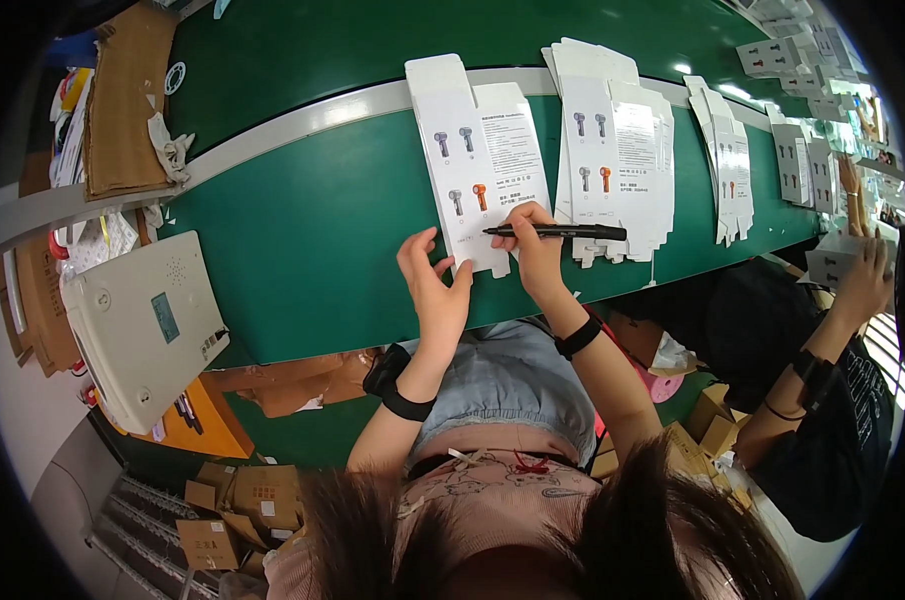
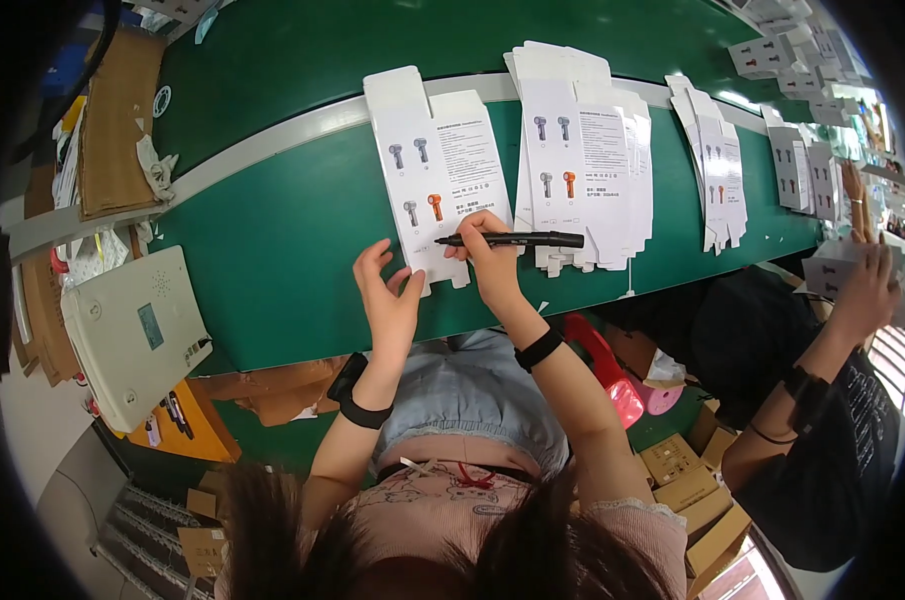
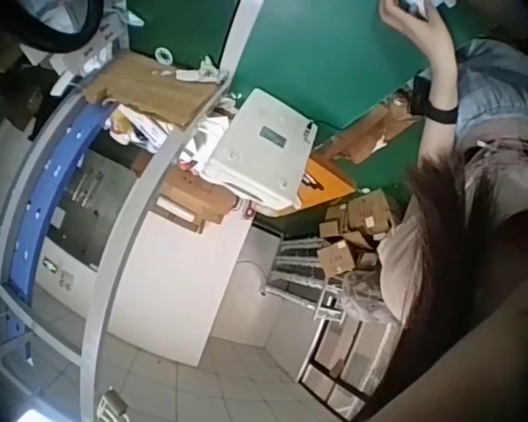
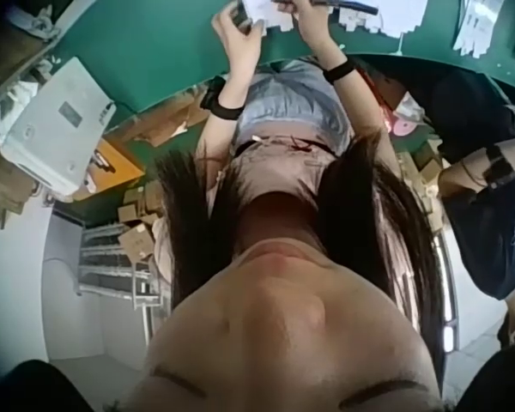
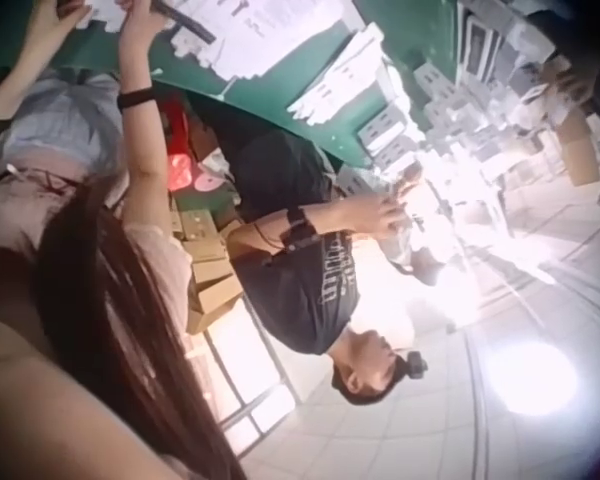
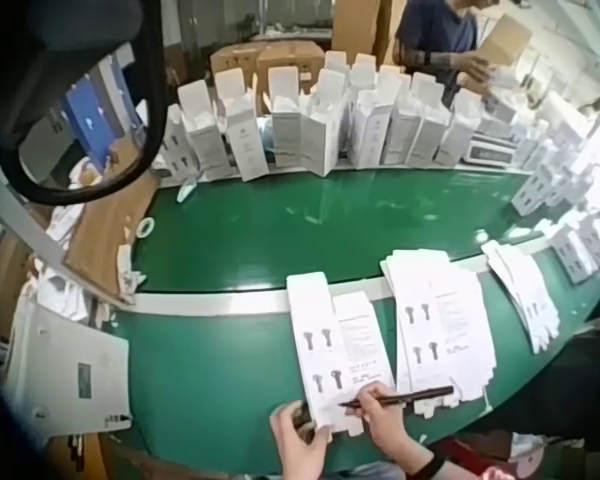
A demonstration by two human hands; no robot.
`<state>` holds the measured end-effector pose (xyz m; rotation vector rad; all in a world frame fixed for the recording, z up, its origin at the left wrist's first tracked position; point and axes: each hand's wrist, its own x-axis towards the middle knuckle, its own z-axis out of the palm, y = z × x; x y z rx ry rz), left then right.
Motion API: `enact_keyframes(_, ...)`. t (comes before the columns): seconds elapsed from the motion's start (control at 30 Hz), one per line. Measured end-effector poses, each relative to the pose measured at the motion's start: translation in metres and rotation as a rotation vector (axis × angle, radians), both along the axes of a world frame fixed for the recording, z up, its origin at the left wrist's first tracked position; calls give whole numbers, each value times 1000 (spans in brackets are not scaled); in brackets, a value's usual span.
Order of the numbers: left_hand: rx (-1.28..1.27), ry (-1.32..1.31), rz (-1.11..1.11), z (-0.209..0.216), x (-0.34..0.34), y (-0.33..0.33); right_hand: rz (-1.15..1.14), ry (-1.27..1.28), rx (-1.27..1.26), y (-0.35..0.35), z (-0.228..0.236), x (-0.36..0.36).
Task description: The person marks paper boxes with a marker, moves them aside, and walks to a large bag to retrieve more. After returning to the table, the person continues marking the remaining boxes one by one.
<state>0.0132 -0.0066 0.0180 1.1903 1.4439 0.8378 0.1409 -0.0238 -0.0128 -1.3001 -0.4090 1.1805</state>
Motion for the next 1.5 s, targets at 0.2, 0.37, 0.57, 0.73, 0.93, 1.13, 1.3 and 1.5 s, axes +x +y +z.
enact_keyframes(0.2, -287, -170, -165, 4, -17, -3, -58, 113, 26, -17, 33, 12)
enact_keyframes(0.37, -194, -457, -173, 50, -4, 6, -258, -48, 264, -42, 78, 45)
enact_keyframes(0.57, -29, -241, -408, 29, 28, 16, -491, -429, 216, -18, 88, 65)
enact_keyframes(0.73, 19, -57, -247, -15, -9, 7, -237, -393, 118, 10, 75, 43)
enact_keyframes(0.93, -121, -163, -131, -13, -10, 9, 36, -467, 26, 49, 24, 34)
enact_keyframes(1.13, -172, -178, -53, -9, -6, 12, -192, -698, 25, 33, 22, 66)
enact_keyframes(1.3, -153, -196, -62, -10, 4, 14, -454, -589, -29, 2, 29, 101)
enact_keyframes(1.5, -133, -175, -59, -18, 6, 16, -162, -775, 44, 16, 43, 58)
